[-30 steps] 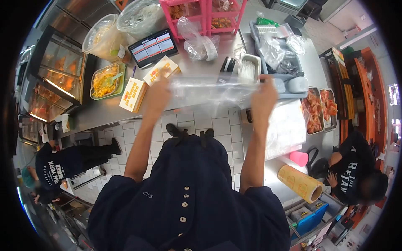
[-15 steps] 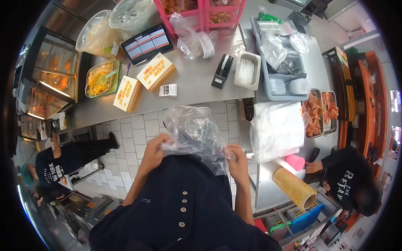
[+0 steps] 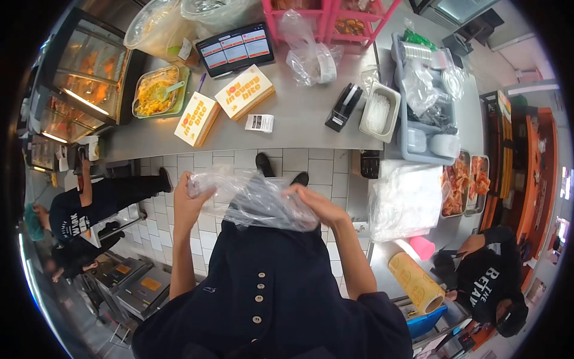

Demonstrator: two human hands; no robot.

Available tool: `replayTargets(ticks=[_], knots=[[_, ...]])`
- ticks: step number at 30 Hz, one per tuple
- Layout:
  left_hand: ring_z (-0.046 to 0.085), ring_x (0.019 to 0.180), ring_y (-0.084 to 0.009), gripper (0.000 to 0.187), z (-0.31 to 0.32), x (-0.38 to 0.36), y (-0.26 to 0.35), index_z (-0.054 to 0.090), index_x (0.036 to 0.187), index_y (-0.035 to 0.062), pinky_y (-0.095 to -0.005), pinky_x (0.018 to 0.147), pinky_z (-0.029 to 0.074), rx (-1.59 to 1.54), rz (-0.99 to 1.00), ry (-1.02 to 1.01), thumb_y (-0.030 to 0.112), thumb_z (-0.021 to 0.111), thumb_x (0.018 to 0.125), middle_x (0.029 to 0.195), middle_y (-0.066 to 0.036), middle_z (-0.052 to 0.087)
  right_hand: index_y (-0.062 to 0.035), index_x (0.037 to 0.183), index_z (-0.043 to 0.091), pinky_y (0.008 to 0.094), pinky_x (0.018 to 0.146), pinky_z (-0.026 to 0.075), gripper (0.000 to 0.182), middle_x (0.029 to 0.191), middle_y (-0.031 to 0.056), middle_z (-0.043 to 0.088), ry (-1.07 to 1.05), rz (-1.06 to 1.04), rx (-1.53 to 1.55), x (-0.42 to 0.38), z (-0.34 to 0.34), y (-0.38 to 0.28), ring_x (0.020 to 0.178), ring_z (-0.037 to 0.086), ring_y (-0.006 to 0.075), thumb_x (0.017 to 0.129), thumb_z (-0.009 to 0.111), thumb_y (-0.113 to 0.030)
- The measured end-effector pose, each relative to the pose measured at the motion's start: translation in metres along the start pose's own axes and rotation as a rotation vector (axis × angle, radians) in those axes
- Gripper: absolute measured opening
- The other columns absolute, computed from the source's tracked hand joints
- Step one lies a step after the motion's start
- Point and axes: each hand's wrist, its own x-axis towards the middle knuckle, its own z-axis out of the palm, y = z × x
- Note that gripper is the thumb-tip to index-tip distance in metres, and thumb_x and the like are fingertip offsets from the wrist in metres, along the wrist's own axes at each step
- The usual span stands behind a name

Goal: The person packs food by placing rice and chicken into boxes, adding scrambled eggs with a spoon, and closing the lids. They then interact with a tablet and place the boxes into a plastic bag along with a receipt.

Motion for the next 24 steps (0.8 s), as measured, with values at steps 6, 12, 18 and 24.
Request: replayTargets(ticks=[6, 12, 18, 24], knots=[[0.036, 0.051, -0.0035, 0.043, -0.03, 0.002, -0.026, 0.048, 0.071, 0.01, -0.0219, 0.047, 0.027, -0.252, -0.438, -0.175, 0.036, 0.048, 0.105, 0.059, 0.006, 0.039, -0.0032, 0.122, 0.061, 0.0393, 0.098, 0.045, 0.048, 0.118, 0.0147, 0.063, 0.378, -0.386, -0.768, 0.199, -0.019, 0.002, 0.111, 0.058, 0.029, 0.084, 0.076, -0.03], [0.029, 0.045, -0.0025, 0.051, -0.035, 0.043, -0.018, 0.049, 0.072, 0.0123, -0.023, 0.041, 0.02, -0.386, -0.57, -0.191, 0.052, 0.043, 0.104, 0.057, 0.007, 0.038, -0.0016, 0.116, 0.064, 0.0398, 0.094, 0.048, 0.041, 0.101, 0.0151, 0.066, 0.575, -0.646, -1.087, 0.27, 0.007, -0.015, 0.095, 0.061, 0.0324, 0.083, 0.077, -0.023], [0.03, 0.043, -0.0048, 0.052, 0.006, 0.132, -0.082, 0.057, 0.089, 0.0098, -0.0231, 0.04, 0.02, -0.712, -0.633, -0.517, 0.058, 0.043, 0.101, 0.06, 0.004, 0.043, -0.001, 0.094, 0.069, 0.0351, 0.074, 0.055, 0.019, 0.083, 0.0143, 0.069, -0.196, -0.178, -0.178, 0.159, 0.071, -0.098, 0.074, 0.068, 0.0281, 0.083, 0.075, -0.015], [0.037, 0.041, -0.0103, 0.052, 0.006, 0.187, -0.128, 0.056, 0.088, 0.0062, -0.029, 0.037, 0.029, -0.492, -0.54, -0.211, 0.057, 0.049, 0.098, 0.06, 0.001, 0.044, -0.0071, 0.121, 0.064, 0.0414, 0.097, 0.05, 0.045, 0.114, 0.0171, 0.07, 0.23, -0.037, -1.478, 0.23, 0.015, -0.004, 0.109, 0.066, 0.0262, 0.079, 0.077, -0.014]])
